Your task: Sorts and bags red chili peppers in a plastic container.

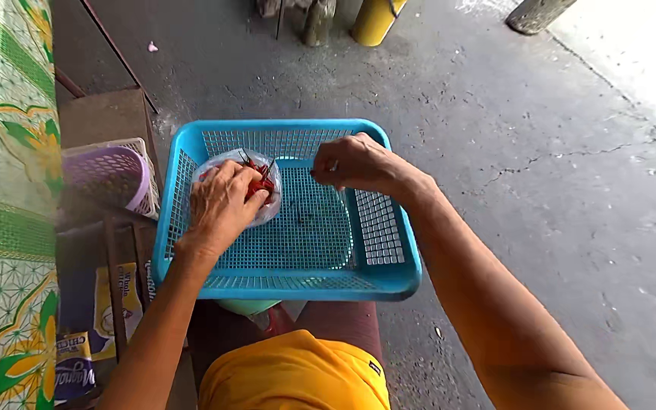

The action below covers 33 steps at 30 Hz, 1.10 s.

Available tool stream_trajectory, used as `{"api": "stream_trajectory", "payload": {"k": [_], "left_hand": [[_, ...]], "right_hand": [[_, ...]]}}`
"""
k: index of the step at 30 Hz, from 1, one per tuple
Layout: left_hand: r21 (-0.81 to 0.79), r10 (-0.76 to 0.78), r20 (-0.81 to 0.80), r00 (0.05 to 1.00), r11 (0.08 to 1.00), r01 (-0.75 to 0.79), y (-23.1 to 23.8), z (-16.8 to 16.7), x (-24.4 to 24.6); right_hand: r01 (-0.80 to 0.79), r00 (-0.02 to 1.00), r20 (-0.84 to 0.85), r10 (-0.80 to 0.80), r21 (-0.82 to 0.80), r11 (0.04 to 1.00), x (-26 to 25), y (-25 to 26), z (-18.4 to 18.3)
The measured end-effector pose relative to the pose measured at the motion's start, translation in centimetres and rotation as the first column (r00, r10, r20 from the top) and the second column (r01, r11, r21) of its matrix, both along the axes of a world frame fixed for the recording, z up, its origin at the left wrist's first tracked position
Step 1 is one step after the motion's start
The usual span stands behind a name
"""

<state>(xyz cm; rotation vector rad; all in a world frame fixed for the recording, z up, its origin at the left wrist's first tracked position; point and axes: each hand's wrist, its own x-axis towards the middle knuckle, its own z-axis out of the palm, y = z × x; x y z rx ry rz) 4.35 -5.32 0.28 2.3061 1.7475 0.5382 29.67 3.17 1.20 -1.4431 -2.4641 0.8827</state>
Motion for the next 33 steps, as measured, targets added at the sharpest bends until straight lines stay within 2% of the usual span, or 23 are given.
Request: {"api": "stream_trajectory", "payload": {"k": [2,4,6,8,9,12,15,18,21,22,24,27,30,33], "left_hand": [[-0.024,0.002,0.128,0.992,1.0,0.001,3.1,2.1,1.3],[-0.042,0.043,0.361,0.932,0.999,-0.03,6.5,3.7,2.3],[-0.047,0.085,0.578,0.812,0.996,-0.07,7.9,3.6,2.9],[-0.065,0.094,0.675,0.732,0.996,-0.068,7.5,2.3,3.0],[-0.066,0.082,0.672,0.736,0.997,-0.051,7.5,1.6,2.9],[-0.02,0.001,0.544,0.839,1.0,0.011,7.9,0.7,2.3],[-0.037,-0.001,0.414,0.91,0.999,0.018,8.2,0.1,2.1],[0.11,-0.051,0.25,0.967,0.994,0.024,8.7,-0.4,2.4],[0.164,-0.068,0.176,0.982,0.986,0.039,8.4,-0.3,2.4],[0.147,-0.059,0.14,0.988,0.988,0.038,8.3,-0.1,2.3],[0.044,-0.012,0.057,0.998,0.999,0.009,8.0,0.7,1.4],[-0.191,0.014,-0.021,1.0,0.982,-0.018,7.9,2.0,-1.1],[-0.295,0.037,-0.038,0.999,0.954,-0.047,7.8,2.0,-3.0],[-0.315,0.069,-0.05,0.996,0.946,-0.081,8.0,1.8,-3.2]], "right_hand": [[0.027,0.958,-0.287,0.001,0.095,0.995,-1.7,1.4,2.4],[0.099,0.848,-0.528,-0.046,0.074,0.992,-3.7,2.7,3.9],[0.169,0.755,-0.648,-0.105,0.038,0.985,-4.9,2.6,3.3],[0.181,0.696,-0.701,-0.156,-0.039,0.983,-4.8,1.7,1.2],[0.167,0.674,-0.715,-0.187,-0.099,0.981,-4.5,2.0,0.2],[0.129,0.668,-0.693,-0.27,-0.25,0.96,-3.6,3.7,-1.4],[0.05,0.639,-0.717,-0.277,-0.321,0.946,-3.1,4.7,-2.6],[-0.033,0.628,-0.74,-0.239,-0.333,0.942,-2.9,5.3,-2.3],[-0.089,0.632,-0.736,-0.244,-0.381,0.92,-2.6,5.4,-2.3],[-0.091,0.653,-0.72,-0.235,-0.383,0.919,-2.3,5.4,-2.2],[-0.042,0.768,-0.614,-0.182,-0.332,0.942,-1.5,5.3,-1.8],[0.0,0.978,-0.206,-0.039,-0.187,0.982,-0.3,5.3,-1.7],[-0.043,0.985,0.151,0.079,-0.231,0.972,-1.6,4.8,-2.8],[-0.11,0.932,0.31,0.19,-0.259,0.96,-3.9,4.2,-4.0]]}}
